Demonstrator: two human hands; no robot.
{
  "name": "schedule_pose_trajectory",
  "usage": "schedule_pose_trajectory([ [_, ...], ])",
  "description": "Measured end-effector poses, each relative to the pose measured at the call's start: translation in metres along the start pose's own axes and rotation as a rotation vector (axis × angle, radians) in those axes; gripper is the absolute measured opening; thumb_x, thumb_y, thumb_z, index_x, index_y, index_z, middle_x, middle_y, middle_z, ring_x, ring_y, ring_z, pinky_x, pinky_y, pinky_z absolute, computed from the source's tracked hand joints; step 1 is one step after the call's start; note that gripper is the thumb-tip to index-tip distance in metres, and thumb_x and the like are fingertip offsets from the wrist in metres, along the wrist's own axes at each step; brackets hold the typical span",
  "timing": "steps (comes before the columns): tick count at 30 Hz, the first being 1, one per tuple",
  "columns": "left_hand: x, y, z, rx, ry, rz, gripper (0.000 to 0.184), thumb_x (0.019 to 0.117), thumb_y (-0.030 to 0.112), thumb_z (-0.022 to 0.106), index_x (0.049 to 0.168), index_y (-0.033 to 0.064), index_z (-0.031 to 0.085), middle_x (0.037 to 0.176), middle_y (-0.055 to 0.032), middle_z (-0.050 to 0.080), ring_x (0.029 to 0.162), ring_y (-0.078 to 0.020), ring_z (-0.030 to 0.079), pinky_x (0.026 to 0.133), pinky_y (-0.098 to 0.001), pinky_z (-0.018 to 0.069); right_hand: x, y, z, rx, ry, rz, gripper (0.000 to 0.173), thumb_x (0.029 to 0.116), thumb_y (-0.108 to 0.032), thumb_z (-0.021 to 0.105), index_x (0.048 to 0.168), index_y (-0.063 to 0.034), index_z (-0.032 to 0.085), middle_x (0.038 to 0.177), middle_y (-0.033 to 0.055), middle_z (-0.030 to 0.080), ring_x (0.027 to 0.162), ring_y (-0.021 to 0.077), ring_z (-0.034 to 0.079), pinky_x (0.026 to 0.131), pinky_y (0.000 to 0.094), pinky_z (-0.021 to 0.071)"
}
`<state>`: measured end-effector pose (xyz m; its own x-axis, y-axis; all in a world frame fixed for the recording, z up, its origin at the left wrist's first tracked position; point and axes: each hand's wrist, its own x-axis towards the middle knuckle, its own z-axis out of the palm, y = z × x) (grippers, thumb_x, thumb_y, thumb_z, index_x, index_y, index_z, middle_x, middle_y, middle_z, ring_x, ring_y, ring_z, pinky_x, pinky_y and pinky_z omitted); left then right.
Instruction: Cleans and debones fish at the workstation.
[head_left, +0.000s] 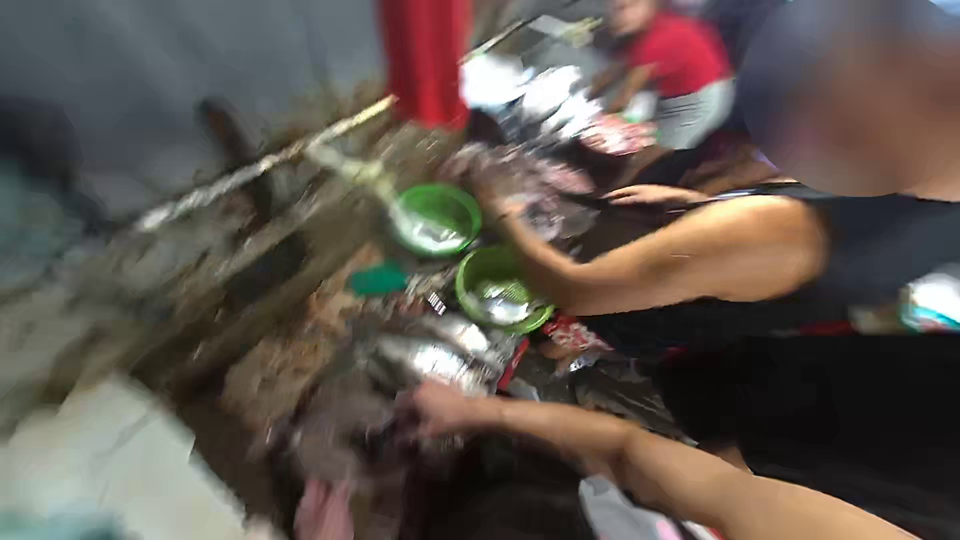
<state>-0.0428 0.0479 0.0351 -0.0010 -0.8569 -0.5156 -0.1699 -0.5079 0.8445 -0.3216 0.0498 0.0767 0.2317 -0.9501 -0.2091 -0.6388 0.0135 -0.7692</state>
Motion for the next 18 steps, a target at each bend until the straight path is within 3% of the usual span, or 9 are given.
schedule_pose_trajectory([
  [2,0.0,0.006,0.001,-0.106,0.073,-0.049,0.056,0.0879,-0.002,0.071,0.14,-0.0037,0.052,0.125,-0.0179,0.066,0.103,-0.0218,0.069,0.089,-0.0413,0.0613,-0.001,-0.008,-0.003,0.068,-0.049,-0.014,0.038,0.0872,-0.031,0.078,0.118,-0.0085,0.073,0.111,0.0102,0.074,0.102,0.0245,0.071,0.096,0.0511,0.0565],
  [5,0.021,-0.01,-0.009,-0.265,0.072,-0.067,0.045,0.0879,-0.007,0.07,0.131,-0.0017,0.058,0.111,-0.0124,0.07,0.09,-0.0189,0.07,0.082,-0.039,0.0616,-0.002,-0.007,0.006,0.125,-0.126,0.019,0.038,0.0904,-0.023,0.077,0.125,-0.0092,0.071,0.107,0.0082,0.074,0.093,0.0204,0.072,0.088,0.0484,0.0603],
  [7,0.026,-0.017,-0.012,-0.305,0.058,-0.082,0.039,0.0879,-0.003,0.071,0.126,0.001,0.062,0.104,-0.0093,0.07,0.084,-0.0164,0.068,0.077,-0.0367,0.0603,-0.009,-0.003,0.017,0.078,-0.107,0.061,0.04,0.0883,-0.025,0.078,0.126,-0.013,0.07,0.102,0.0066,0.075,0.086,0.0207,0.072,0.081,0.0511,0.0613],
  [13,0.033,-0.017,-0.015,-0.362,0.069,-0.096,0.021,0.0949,0.007,0.067,0.114,-0.0023,0.065,0.099,-0.0126,0.071,0.083,-0.0216,0.07,0.077,-0.0414,0.0618,-0.023,-0.001,0.038,0.083,-0.142,0.13,0.039,0.0862,-0.028,0.074,0.123,-0.0133,0.072,0.09,0.004,0.074,0.073,0.0184,0.069,0.069,0.0497,0.0602],
  [18,0.045,-0.02,-0.018,-0.353,0.067,-0.112,0.025,0.1003,0.018,0.065,0.114,-0.0023,0.064,0.093,-0.0125,0.072,0.079,-0.0217,0.072,0.074,-0.0416,0.063,-0.028,0.0,0.047,0.149,-0.227,0.144,0.036,0.0843,-0.031,0.074,0.118,-0.0171,0.074,0.081,-0.0006,0.072,0.064,0.0139,0.066,0.063,0.0456,0.0582],
])
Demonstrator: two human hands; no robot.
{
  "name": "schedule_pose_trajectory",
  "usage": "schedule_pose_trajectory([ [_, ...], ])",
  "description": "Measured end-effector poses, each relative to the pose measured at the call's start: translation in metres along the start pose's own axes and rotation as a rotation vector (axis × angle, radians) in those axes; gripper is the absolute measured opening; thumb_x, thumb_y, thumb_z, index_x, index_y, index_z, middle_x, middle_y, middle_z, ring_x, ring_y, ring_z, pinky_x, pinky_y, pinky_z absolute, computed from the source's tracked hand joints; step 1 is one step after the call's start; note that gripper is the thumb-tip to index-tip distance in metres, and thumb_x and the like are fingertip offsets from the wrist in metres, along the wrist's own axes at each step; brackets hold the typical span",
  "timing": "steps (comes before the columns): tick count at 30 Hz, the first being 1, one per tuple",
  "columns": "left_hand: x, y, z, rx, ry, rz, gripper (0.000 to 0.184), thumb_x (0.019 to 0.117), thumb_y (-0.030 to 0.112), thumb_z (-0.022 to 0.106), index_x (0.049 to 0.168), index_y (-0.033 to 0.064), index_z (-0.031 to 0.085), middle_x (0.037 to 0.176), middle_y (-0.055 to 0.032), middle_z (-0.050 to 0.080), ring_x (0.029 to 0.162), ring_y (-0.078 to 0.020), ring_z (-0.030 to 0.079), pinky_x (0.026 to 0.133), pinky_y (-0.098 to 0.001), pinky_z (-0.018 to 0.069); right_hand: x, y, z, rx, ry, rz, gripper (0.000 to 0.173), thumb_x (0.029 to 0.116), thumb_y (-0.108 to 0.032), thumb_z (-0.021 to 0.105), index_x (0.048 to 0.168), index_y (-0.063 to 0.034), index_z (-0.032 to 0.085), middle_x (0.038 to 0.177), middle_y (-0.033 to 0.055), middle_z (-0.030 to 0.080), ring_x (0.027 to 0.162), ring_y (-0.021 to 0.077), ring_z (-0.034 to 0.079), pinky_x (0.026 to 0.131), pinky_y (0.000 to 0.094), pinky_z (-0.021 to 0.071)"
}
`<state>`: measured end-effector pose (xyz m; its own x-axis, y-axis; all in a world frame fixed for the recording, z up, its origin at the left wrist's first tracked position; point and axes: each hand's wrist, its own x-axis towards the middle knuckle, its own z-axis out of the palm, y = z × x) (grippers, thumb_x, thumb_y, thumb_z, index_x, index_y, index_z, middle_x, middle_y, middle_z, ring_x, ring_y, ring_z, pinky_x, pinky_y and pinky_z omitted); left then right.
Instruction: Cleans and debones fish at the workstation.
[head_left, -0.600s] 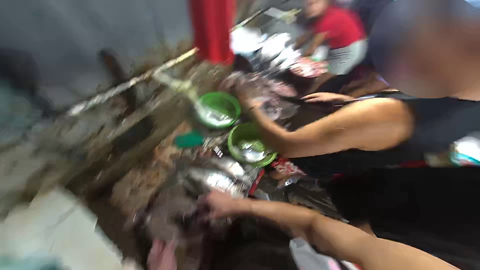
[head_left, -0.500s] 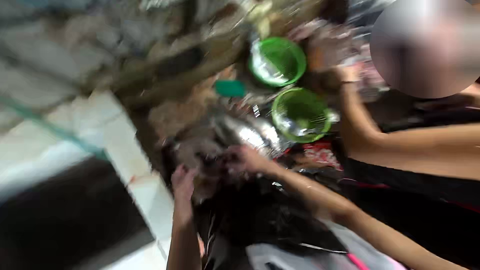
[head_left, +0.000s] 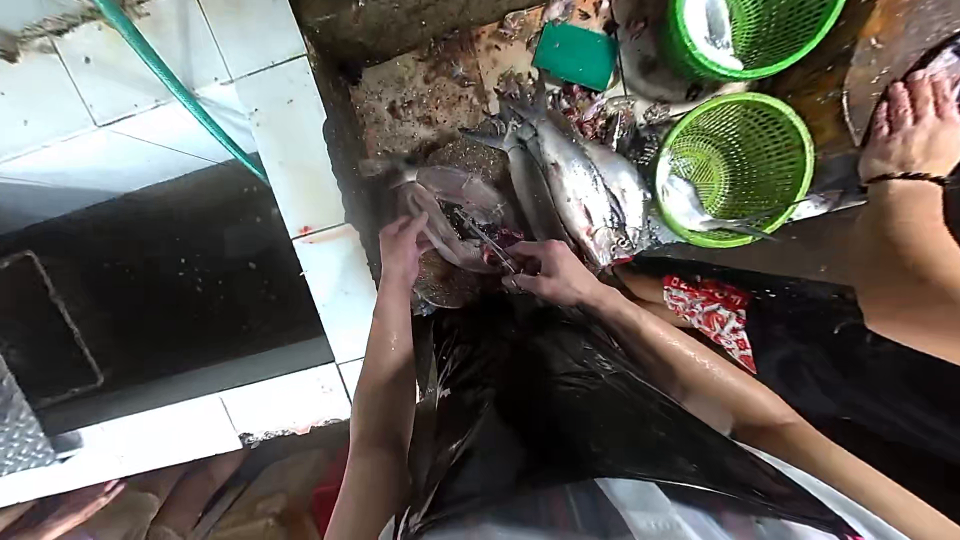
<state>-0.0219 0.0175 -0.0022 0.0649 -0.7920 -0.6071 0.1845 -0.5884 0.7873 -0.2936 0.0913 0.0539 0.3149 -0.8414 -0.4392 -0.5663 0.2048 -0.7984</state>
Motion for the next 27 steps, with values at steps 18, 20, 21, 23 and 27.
schedule_pose_trajectory([
  [18,-0.023,-0.025,-0.002,-0.179,-0.086,-0.045,0.028,0.1016,0.012,0.063,0.125,-0.0023,0.059,0.11,-0.0137,0.069,0.093,-0.0233,0.071,0.086,-0.0431,0.061,0.017,-0.001,0.02,0.123,-0.136,-0.03,0.027,0.0868,-0.018,0.078,0.114,-0.0132,0.077,0.088,0.0022,0.076,0.07,0.0127,0.07,0.069,0.0403,0.0617],
  [20,-0.022,-0.025,-0.002,-0.156,-0.097,-0.029,0.027,0.1005,0.008,0.062,0.125,-0.0028,0.059,0.112,-0.0147,0.069,0.096,-0.0245,0.071,0.087,-0.0442,0.061,0.017,-0.007,0.02,0.052,0.018,-0.134,0.031,0.0876,-0.015,0.076,0.119,-0.0126,0.075,0.094,0.0018,0.076,0.076,0.0115,0.072,0.073,0.039,0.0629],
  [21,-0.023,-0.026,-0.003,-0.125,-0.1,-0.016,0.027,0.0986,0.006,0.065,0.124,-0.0031,0.06,0.112,-0.0148,0.069,0.096,-0.0244,0.071,0.087,-0.0438,0.0613,0.016,-0.009,0.019,0.01,0.15,-0.204,0.034,0.0885,-0.014,0.074,0.123,-0.0096,0.072,0.099,0.004,0.075,0.08,0.0131,0.07,0.075,0.0388,0.0627],
  [23,-0.021,-0.024,-0.006,-0.043,-0.113,0.0,0.036,0.0918,0.0,0.07,0.126,-0.005,0.06,0.113,-0.0169,0.07,0.098,-0.0254,0.071,0.087,-0.0437,0.0621,0.024,-0.012,0.01,-0.026,0.345,-0.192,0.038,0.0893,-0.019,0.07,0.125,-0.0058,0.068,0.098,0.0066,0.071,0.076,0.0156,0.066,0.07,0.0395,0.0593],
  [27,0.0,-0.005,-0.014,0.115,-0.073,-0.006,0.028,0.0883,0.002,0.071,0.115,-0.0042,0.063,0.101,-0.0145,0.07,0.086,-0.0228,0.07,0.078,-0.0423,0.0619,0.03,-0.012,-0.015,0.107,0.23,0.092,0.025,0.0839,-0.028,0.068,0.103,-0.0126,0.075,0.082,0.0013,0.073,0.071,0.0141,0.07,0.066,0.0436,0.0595],
])
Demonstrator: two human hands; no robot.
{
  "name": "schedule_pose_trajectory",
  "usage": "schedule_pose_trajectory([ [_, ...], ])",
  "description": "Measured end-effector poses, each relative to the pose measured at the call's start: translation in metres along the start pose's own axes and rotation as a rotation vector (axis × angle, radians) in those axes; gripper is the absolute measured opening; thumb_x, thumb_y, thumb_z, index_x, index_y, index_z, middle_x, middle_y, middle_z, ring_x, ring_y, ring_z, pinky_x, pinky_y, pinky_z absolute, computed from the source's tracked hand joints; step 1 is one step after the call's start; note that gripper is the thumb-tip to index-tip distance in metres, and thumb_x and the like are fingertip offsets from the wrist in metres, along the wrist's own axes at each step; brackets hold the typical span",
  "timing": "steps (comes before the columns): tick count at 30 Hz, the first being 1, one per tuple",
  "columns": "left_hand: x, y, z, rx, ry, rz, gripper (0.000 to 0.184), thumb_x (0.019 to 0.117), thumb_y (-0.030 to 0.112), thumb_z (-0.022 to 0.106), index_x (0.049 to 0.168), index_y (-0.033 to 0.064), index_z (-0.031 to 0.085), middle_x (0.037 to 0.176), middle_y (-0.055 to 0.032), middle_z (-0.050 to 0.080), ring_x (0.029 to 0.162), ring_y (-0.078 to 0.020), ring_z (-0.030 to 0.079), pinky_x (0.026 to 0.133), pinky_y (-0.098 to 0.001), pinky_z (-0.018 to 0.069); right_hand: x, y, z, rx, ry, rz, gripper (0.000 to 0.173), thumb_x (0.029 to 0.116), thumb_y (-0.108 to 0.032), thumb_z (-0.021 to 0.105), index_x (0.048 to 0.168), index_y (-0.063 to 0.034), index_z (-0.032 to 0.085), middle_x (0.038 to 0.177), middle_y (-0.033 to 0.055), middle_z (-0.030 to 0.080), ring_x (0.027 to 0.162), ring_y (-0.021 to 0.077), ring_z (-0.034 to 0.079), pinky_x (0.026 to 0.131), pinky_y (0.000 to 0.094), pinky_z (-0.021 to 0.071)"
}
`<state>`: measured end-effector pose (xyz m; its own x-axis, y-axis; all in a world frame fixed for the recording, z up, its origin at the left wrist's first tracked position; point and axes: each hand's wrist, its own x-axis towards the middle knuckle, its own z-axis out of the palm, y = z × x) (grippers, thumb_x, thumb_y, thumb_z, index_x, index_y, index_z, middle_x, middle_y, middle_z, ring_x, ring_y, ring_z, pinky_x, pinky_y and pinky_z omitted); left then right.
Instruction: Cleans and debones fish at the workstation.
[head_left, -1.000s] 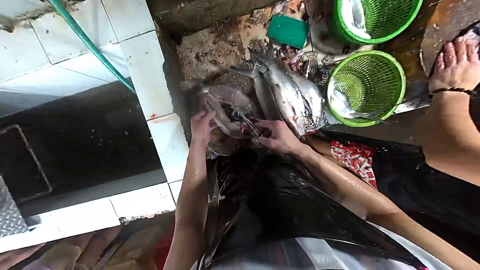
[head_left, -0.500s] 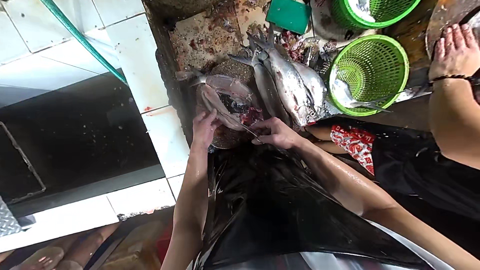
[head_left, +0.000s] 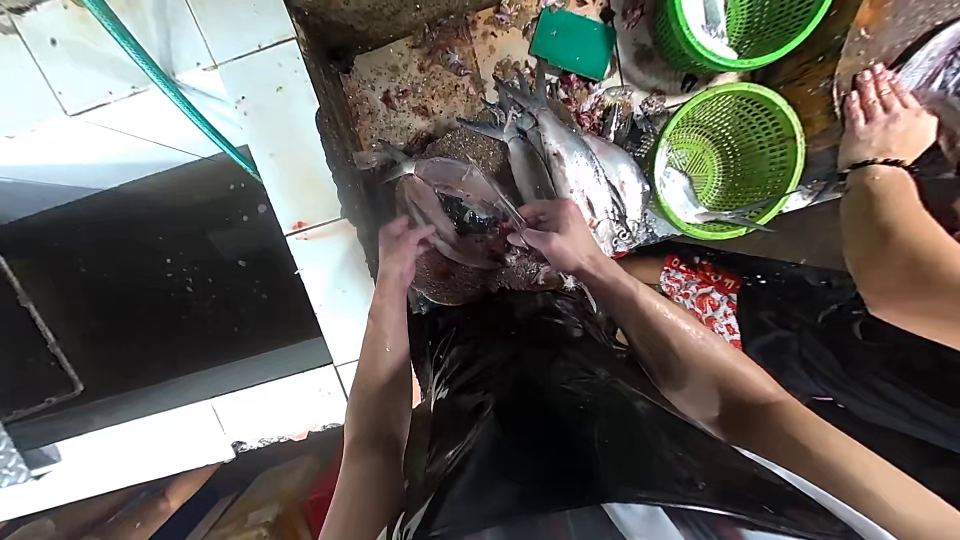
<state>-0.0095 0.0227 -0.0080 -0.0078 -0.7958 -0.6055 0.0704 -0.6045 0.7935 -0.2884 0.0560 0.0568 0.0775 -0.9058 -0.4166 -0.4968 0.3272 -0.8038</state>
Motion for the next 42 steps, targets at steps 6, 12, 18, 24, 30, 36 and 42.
schedule_pose_trajectory([
  [6,0.038,0.028,-0.006,0.042,0.078,0.045,0.017,0.0968,0.016,0.066,0.105,0.0001,0.067,0.09,-0.0107,0.071,0.075,-0.0204,0.07,0.07,-0.0402,0.0619,-0.022,-0.001,0.005,-0.043,-0.006,-0.079,0.029,0.0837,-0.028,0.07,0.108,-0.0126,0.074,0.078,-0.0003,0.071,0.061,0.0126,0.065,0.056,0.0402,0.0573],
  [12,0.016,0.014,-0.001,0.013,-0.014,0.071,0.017,0.0928,0.008,0.069,0.107,-0.0009,0.065,0.095,-0.0111,0.07,0.082,-0.0207,0.07,0.076,-0.0415,0.0615,-0.033,0.005,0.011,-0.017,-0.036,-0.076,0.03,0.0855,-0.028,0.07,0.112,-0.0142,0.074,0.081,-0.0011,0.072,0.06,0.0109,0.066,0.054,0.0365,0.0581],
  [18,-0.029,-0.018,0.022,0.312,0.084,0.027,0.034,0.0825,0.01,0.079,0.113,-0.0009,0.068,0.098,-0.0155,0.074,0.086,-0.0256,0.074,0.08,-0.0492,0.0631,-0.029,0.0,0.011,0.011,0.03,-0.128,0.033,0.086,-0.019,0.071,0.118,-0.011,0.072,0.085,-0.001,0.073,0.062,0.0091,0.065,0.056,0.0331,0.0581],
  [24,-0.053,-0.043,0.043,0.014,0.028,0.112,0.057,0.0768,-0.006,0.08,0.13,0.0005,0.06,0.117,-0.014,0.072,0.105,-0.0245,0.072,0.091,-0.0461,0.0615,-0.034,0.005,-0.007,0.227,-0.254,-0.121,0.028,0.0879,-0.013,0.071,0.114,-0.0053,0.073,0.088,0.0056,0.075,0.067,0.0136,0.07,0.06,0.0316,0.0615],
  [30,-0.057,-0.048,0.039,-0.21,-0.017,0.081,0.052,0.0867,-0.008,0.07,0.135,0.0046,0.055,0.118,-0.0108,0.068,0.098,-0.021,0.07,0.085,-0.0402,0.0609,-0.051,0.014,-0.025,0.312,-0.46,-0.071,0.027,0.0878,-0.004,0.066,0.114,-0.0023,0.073,0.091,0.0087,0.074,0.068,0.0137,0.067,0.061,0.0287,0.059],
  [36,-0.054,-0.052,0.049,-0.27,0.088,0.022,0.03,0.0939,0.0,0.066,0.123,-0.0047,0.058,0.107,-0.0161,0.07,0.089,-0.0248,0.072,0.079,-0.0428,0.0632,-0.057,0.032,-0.029,0.289,-0.484,-0.048,0.029,0.0866,-0.006,0.068,0.115,-0.0033,0.073,0.089,0.0085,0.074,0.067,0.0148,0.068,0.061,0.031,0.0594],
  [42,-0.067,-0.054,0.077,-0.127,0.066,-0.086,0.026,0.0928,-0.004,0.066,0.118,-0.0097,0.06,0.102,-0.0206,0.073,0.083,-0.0295,0.076,0.077,-0.0455,0.067,-0.063,0.043,-0.036,0.279,-0.53,0.0,0.031,0.0863,-0.007,0.066,0.116,-0.0017,0.074,0.091,0.0094,0.075,0.072,0.0144,0.07,0.066,0.0307,0.061],
])
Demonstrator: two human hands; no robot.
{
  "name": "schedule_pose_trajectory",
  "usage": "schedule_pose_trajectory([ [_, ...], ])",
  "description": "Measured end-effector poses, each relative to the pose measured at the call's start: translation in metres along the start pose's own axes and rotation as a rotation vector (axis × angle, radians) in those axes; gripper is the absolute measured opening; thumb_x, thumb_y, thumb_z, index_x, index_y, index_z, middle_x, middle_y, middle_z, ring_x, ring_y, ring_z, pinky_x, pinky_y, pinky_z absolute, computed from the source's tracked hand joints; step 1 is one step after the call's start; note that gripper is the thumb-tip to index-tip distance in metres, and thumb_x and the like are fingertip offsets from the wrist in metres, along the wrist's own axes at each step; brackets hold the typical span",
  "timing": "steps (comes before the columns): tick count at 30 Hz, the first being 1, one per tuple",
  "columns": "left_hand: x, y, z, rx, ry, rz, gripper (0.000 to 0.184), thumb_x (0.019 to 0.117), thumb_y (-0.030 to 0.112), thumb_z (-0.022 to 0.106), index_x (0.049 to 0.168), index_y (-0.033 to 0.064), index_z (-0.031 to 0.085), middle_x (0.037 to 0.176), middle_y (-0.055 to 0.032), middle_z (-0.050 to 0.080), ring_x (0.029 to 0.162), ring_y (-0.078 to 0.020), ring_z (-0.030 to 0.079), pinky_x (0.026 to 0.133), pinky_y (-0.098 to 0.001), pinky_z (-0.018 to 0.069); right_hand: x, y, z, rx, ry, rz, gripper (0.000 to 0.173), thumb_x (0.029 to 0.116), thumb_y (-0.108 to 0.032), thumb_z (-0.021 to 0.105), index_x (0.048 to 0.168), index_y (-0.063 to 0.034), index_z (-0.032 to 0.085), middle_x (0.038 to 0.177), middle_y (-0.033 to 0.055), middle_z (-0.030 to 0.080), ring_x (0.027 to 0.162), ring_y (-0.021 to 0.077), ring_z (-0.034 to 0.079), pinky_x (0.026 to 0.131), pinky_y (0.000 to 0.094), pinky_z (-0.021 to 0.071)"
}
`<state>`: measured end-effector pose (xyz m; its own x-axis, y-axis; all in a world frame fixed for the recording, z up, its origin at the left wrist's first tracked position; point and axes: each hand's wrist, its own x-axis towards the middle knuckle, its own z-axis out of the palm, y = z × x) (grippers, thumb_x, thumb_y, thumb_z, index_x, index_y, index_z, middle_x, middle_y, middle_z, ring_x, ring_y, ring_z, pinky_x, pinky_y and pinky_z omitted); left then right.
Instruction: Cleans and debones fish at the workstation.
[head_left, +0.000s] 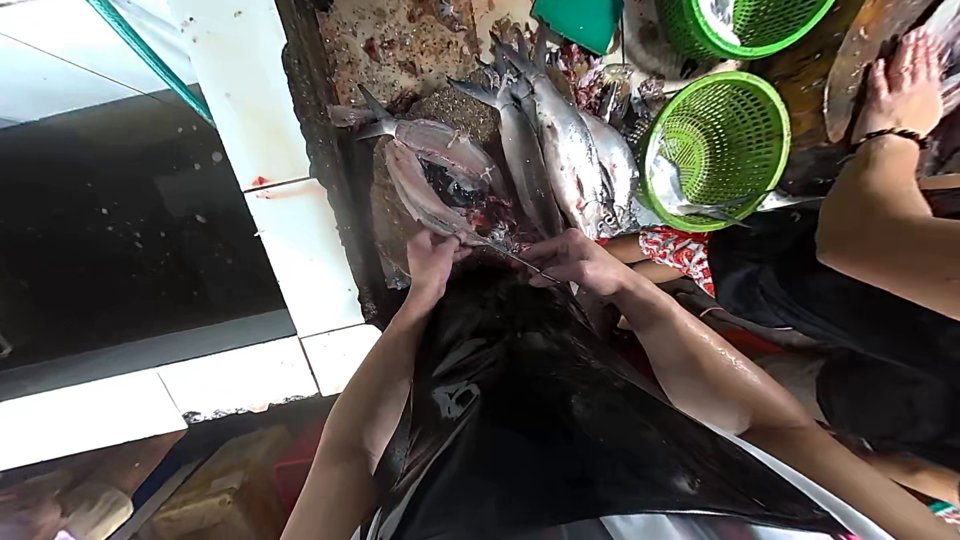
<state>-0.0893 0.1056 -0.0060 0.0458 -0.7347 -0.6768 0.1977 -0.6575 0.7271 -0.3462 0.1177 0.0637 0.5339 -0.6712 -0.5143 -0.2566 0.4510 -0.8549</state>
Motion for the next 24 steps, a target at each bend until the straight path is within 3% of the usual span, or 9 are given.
schedule_pose_trajectory([
  [2,0.001,-0.003,0.001,-0.009,0.002,0.022,0.031,0.0866,-0.011,0.066,0.117,-0.0103,0.06,0.103,-0.0217,0.072,0.084,-0.0308,0.076,0.077,-0.0473,0.067,-0.004,0.002,-0.004,-0.012,-0.009,0.033,0.028,0.0876,-0.008,0.067,0.113,-0.0028,0.076,0.09,0.0086,0.076,0.072,0.0134,0.07,0.065,0.0298,0.0601],
  [4,-0.001,-0.006,0.001,-0.002,0.011,0.035,0.04,0.0822,-0.013,0.07,0.12,-0.0095,0.058,0.105,-0.0215,0.071,0.085,-0.0305,0.075,0.078,-0.0469,0.0667,-0.008,0.004,-0.009,-0.017,-0.004,0.047,0.026,0.0874,-0.009,0.068,0.111,-0.0038,0.077,0.088,0.0071,0.076,0.065,0.0104,0.066,0.056,0.0273,0.0553],
  [6,-0.002,-0.008,0.002,0.02,0.037,0.034,0.041,0.083,-0.009,0.074,0.121,-0.0082,0.058,0.104,-0.0201,0.073,0.083,-0.029,0.076,0.076,-0.0442,0.0672,-0.012,0.004,-0.012,-0.02,-0.005,0.074,0.027,0.0873,-0.009,0.066,0.111,-0.0045,0.078,0.084,0.0053,0.075,0.058,0.0078,0.06,0.049,0.0249,0.0479],
  [9,-0.003,-0.008,0.006,0.038,0.065,0.004,0.034,0.087,-0.003,0.075,0.118,-0.007,0.06,0.098,-0.0182,0.075,0.075,-0.0267,0.077,0.071,-0.04,0.0676,-0.016,0.001,-0.016,-0.062,-0.012,0.093,0.028,0.0888,-0.008,0.061,0.111,-0.0053,0.077,0.082,0.0042,0.075,0.053,0.0072,0.058,0.043,0.0238,0.045],
  [20,-0.008,-0.016,-0.008,-0.037,0.006,0.141,0.039,0.0878,-0.003,0.075,0.122,-0.0071,0.057,0.105,-0.0188,0.072,0.081,-0.0271,0.075,0.076,-0.0427,0.0659,-0.011,0.004,-0.015,-0.029,-0.025,0.179,0.03,0.0943,-0.004,0.051,0.11,-0.0022,0.076,0.09,0.0061,0.077,0.054,0.0051,0.054,0.048,0.0221,0.0413],
  [24,-0.007,-0.016,-0.01,0.001,-0.011,0.156,0.035,0.0901,0.0,0.074,0.12,-0.0069,0.058,0.103,-0.0182,0.072,0.081,-0.0266,0.075,0.077,-0.0426,0.0656,-0.004,0.016,-0.018,-0.004,-0.043,0.104,0.029,0.0917,-0.008,0.053,0.108,-0.0027,0.077,0.079,0.0031,0.073,0.049,0.003,0.047,0.045,0.0212,0.0377],
])
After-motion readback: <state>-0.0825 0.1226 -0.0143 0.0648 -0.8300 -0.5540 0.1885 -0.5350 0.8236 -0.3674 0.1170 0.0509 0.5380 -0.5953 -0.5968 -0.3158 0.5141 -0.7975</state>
